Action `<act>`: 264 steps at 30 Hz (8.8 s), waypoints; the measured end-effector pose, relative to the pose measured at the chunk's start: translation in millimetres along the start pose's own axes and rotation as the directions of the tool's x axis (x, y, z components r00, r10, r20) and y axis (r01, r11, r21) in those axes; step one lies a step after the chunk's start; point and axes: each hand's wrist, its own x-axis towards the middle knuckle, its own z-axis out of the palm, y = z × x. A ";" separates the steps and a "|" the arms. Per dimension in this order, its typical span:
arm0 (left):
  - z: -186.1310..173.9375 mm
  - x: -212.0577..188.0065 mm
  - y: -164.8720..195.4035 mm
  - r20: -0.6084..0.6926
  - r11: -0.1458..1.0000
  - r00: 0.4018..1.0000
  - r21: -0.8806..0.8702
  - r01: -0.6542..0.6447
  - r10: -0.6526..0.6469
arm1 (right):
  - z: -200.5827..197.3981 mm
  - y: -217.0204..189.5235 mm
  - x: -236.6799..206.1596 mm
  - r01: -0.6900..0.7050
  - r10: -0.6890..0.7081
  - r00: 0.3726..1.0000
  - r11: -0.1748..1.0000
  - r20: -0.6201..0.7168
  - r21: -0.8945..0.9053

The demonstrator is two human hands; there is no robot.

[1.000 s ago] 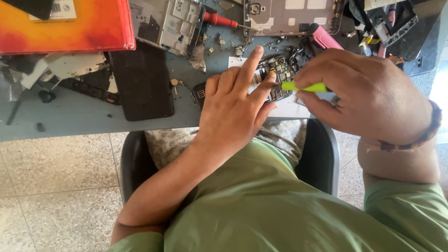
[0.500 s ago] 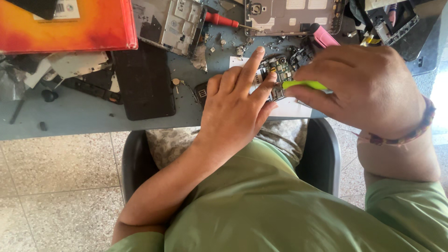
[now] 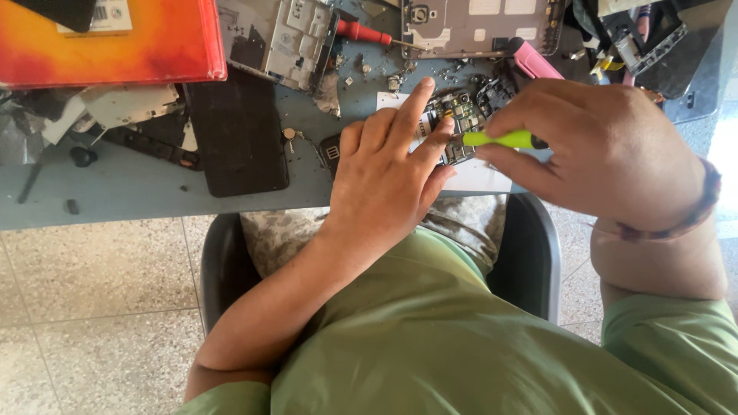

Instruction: The person uses a green-handled screwdriver to remove screws from a disassembled mobile phone on a cluttered workbench. They lift and reposition the phone's back cover and internal components, then continue unscrewing and adjusting parts throughout the clip.

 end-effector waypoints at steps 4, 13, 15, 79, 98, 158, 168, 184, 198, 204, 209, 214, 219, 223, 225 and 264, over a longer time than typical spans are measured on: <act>1.3 0.2 0.8 -0.001 1.000 1.000 0.010 0.000 0.000 | 1.3 -1.4 -1.3 0.053 -0.051 0.991 0.999 -0.121 0.009; 1.7 -1.1 1.5 0.001 1.000 1.000 -0.007 0.008 -0.008 | 4.6 5.9 -8.9 -0.057 0.057 0.998 0.998 0.002 -0.024; 2.3 -0.3 2.0 -0.015 1.000 1.000 0.001 -0.001 0.001 | 3.7 6.0 -7.6 0.042 -0.042 0.996 0.999 -0.083 -0.001; 5.3 -2.5 -4.2 0.045 0.961 0.977 0.173 -0.215 0.210 | 73.0 33.5 -58.4 -0.091 0.127 0.985 0.957 -0.116 0.274; -1.7 -8.0 6.5 0.024 0.980 0.990 0.141 -0.141 0.139 | 71.1 33.2 -53.4 -0.216 0.233 0.918 0.972 -0.320 0.091; -10.0 -19.5 12.4 0.111 0.995 0.989 -0.015 -0.096 0.097 | 108.4 3.0 -45.3 -0.401 0.621 0.740 0.716 -0.258 0.572; -5.9 -17.5 14.2 0.089 0.995 0.991 0.003 -0.104 0.103 | 99.8 4.4 -39.5 -0.347 0.486 0.817 0.844 -0.309 0.409; -1.2 -10.1 15.4 0.104 0.995 0.991 0.043 -0.085 0.081 | 89.0 6.4 -39.9 -0.306 0.397 0.876 0.896 -0.273 0.321; -0.7 -10.9 13.6 0.079 0.994 0.991 0.012 -0.107 0.106 | 78.6 8.0 -36.4 -0.207 0.274 0.928 0.943 -0.253 0.262; -2.2 -10.8 13.2 0.076 0.994 0.991 -0.010 -0.109 0.110 | 70.0 22.0 -26.7 0.000 0.050 0.985 0.958 -0.167 0.288; -5.0 -11.0 12.4 0.076 0.995 0.992 -0.006 -0.100 0.100 | 65.1 32.3 -28.3 -0.034 0.072 0.992 0.942 -0.103 0.334; -6.8 -10.8 11.5 0.079 0.995 0.992 -0.006 -0.100 0.100 | 62.8 35.7 -27.7 0.004 0.032 0.994 0.940 -0.100 0.342; -5.9 -9.8 10.9 0.075 0.994 0.991 0.000 -0.107 0.107 | 62.4 28.8 -29.6 -0.049 0.078 0.993 0.958 -0.091 0.283; -3.8 -9.6 10.6 0.057 0.994 0.992 0.015 -0.110 0.109 | 63.4 26.5 -27.5 0.008 0.028 0.989 0.968 -0.142 0.249; -1.9 -9.7 10.7 0.051 0.993 0.993 0.041 -0.111 0.108 | 65.7 26.4 -25.5 0.029 0.012 0.987 0.967 -0.161 0.253; -13.0 3.5 0.2 -0.003 0.996 1.000 -0.090 -0.026 0.026 | 66.2 25.6 -25.1 -0.015 0.086 0.975 0.945 -0.205 0.326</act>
